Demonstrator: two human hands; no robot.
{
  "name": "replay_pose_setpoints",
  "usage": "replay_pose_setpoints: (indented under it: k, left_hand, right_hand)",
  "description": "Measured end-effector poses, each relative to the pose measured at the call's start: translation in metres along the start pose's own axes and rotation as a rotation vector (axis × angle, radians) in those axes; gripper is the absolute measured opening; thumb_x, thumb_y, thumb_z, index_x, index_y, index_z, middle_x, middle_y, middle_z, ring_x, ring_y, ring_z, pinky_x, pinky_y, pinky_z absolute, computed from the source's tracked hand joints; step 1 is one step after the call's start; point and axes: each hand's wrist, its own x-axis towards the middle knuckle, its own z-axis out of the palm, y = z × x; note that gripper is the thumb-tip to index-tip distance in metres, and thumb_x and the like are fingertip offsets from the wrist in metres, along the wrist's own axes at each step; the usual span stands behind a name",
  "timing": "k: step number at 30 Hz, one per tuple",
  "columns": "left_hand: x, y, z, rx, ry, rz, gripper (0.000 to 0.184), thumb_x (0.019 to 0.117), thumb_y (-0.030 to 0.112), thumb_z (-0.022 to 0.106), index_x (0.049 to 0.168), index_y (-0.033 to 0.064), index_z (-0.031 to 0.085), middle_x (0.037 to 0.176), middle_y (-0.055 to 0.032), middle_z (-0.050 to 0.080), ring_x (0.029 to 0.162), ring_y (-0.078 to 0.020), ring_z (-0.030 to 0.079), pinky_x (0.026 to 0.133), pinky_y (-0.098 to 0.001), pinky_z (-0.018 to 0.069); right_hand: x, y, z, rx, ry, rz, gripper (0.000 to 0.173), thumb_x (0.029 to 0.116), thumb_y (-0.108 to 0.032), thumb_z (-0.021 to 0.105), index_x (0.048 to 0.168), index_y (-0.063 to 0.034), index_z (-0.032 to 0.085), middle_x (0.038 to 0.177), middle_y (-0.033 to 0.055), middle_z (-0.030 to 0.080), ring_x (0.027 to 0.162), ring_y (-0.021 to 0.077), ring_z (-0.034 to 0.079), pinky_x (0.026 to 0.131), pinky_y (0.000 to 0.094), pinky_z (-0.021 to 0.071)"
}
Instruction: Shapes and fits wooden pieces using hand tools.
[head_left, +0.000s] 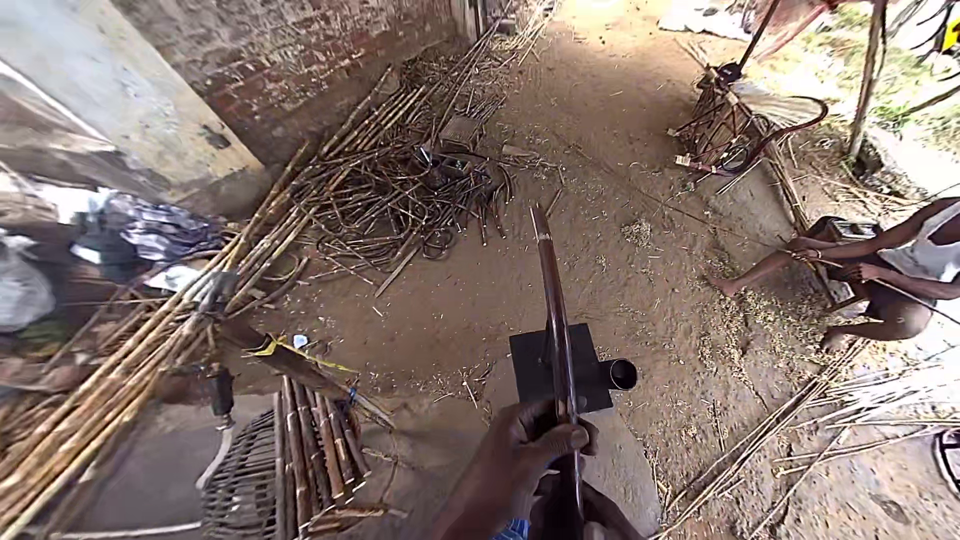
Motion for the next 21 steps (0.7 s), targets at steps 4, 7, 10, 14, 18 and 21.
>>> replay_pose_setpoints:
  k: [4, 7, 10, 14, 18, 21]
  left_hand:
    - [0.015, 0.048, -0.039, -0.015, -0.011, -0.035, 0.029, 0.1032, 0.009, 0.060, 0.131, 0.0014, 0.064, 0.110, -0.0196, 0.072, 0.093, -0.0285, 0.072, 0.085, -0.0409, 0.0622]
    - [0.010, 0.062, -0.054, 0.018, 0.004, -0.026, 0.030, 0.1053, 0.011, 0.056, 0.134, 0.0034, 0.062, 0.112, -0.0167, 0.072, 0.094, -0.0254, 0.072, 0.083, -0.0380, 0.0622]
    - [0.004, 0.067, -0.062, 0.007, 0.037, -0.023, 0.029, 0.1058, 0.012, 0.056, 0.132, 0.0034, 0.063, 0.112, -0.0163, 0.072, 0.095, -0.0251, 0.073, 0.082, -0.0373, 0.0624]
    - [0.003, 0.063, -0.070, -0.030, 0.068, -0.007, 0.026, 0.1050, 0.010, 0.057, 0.128, 0.0015, 0.065, 0.110, -0.0187, 0.072, 0.094, -0.0282, 0.073, 0.084, -0.0401, 0.0626]
    - [-0.010, 0.037, -0.074, 0.131, 0.262, 0.031, 0.043, 0.0997, 0.021, 0.069, 0.139, 0.0063, 0.060, 0.123, -0.0129, 0.071, 0.106, -0.0255, 0.071, 0.093, -0.0415, 0.0601]
    - [-0.035, -0.018, -0.107, 0.502, 0.607, -0.036, 0.076, 0.0937, 0.050, 0.071, 0.154, 0.0128, 0.044, 0.140, -0.0065, 0.062, 0.122, -0.0193, 0.064, 0.102, -0.0411, 0.0553]
  right_hand:
    - [0.027, -0.001, 0.015, 0.066, 0.124, -0.096, 0.104, 0.0892, -0.081, 0.047, 0.147, 0.0050, 0.045, 0.125, 0.0249, 0.066, 0.113, 0.0351, 0.067, 0.097, 0.0508, 0.0561]
    - [0.039, -0.003, 0.028, 0.069, 0.136, -0.118, 0.117, 0.0830, -0.091, 0.037, 0.147, 0.0062, 0.044, 0.129, 0.0250, 0.066, 0.114, 0.0347, 0.068, 0.096, 0.0517, 0.0558]
    - [0.049, -0.003, 0.037, 0.034, 0.106, -0.138, 0.113, 0.0866, -0.088, 0.035, 0.146, 0.0072, 0.044, 0.130, 0.0262, 0.064, 0.116, 0.0361, 0.066, 0.097, 0.0522, 0.0552]
    - [0.061, -0.004, 0.042, -0.095, 0.018, -0.137, 0.089, 0.0987, -0.068, 0.048, 0.146, 0.0077, 0.042, 0.129, 0.0266, 0.064, 0.115, 0.0374, 0.066, 0.098, 0.0518, 0.0560]
    - [0.078, -0.006, 0.054, -0.174, 0.087, 0.038, 0.067, 0.0994, -0.023, 0.065, 0.150, 0.0046, 0.031, 0.102, 0.0159, 0.070, 0.087, 0.0261, 0.072, 0.075, 0.0428, 0.0627]
    - [0.115, 0.025, 0.046, -0.139, 0.182, 0.245, 0.045, 0.1053, -0.017, 0.047, 0.147, -0.0031, 0.039, 0.074, 0.0041, 0.056, 0.052, 0.0132, 0.054, 0.046, 0.0299, 0.0501]
